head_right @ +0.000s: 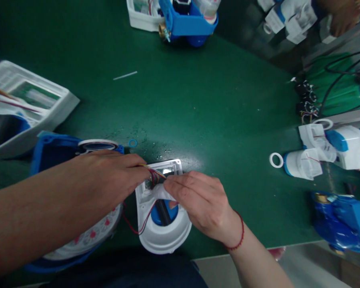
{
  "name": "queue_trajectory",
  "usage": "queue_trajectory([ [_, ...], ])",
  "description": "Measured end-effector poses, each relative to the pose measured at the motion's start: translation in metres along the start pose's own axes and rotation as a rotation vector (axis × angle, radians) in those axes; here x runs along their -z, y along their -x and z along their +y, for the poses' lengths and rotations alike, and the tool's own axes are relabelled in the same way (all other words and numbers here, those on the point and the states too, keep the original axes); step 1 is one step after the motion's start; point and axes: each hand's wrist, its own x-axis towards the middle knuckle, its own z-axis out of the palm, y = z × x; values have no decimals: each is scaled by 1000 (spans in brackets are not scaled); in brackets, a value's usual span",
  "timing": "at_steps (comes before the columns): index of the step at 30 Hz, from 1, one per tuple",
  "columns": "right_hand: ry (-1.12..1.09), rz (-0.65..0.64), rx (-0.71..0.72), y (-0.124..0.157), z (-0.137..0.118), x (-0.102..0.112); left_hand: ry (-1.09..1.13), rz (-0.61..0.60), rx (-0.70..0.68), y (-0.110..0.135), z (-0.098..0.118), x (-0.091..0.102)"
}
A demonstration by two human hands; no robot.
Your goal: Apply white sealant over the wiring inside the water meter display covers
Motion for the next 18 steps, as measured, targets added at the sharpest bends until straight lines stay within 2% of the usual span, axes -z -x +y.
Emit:
queue_trajectory([
  [10, 64, 26, 22, 3, 1, 5, -60, 8, 3, 3, 2, -1],
  [16, 88, 25, 43, 1, 0, 3, 5, -46, 30, 0, 0, 0],
  [18, 78, 20, 66, 2, 1, 3, 22, -13, 26, -2, -1, 1],
])
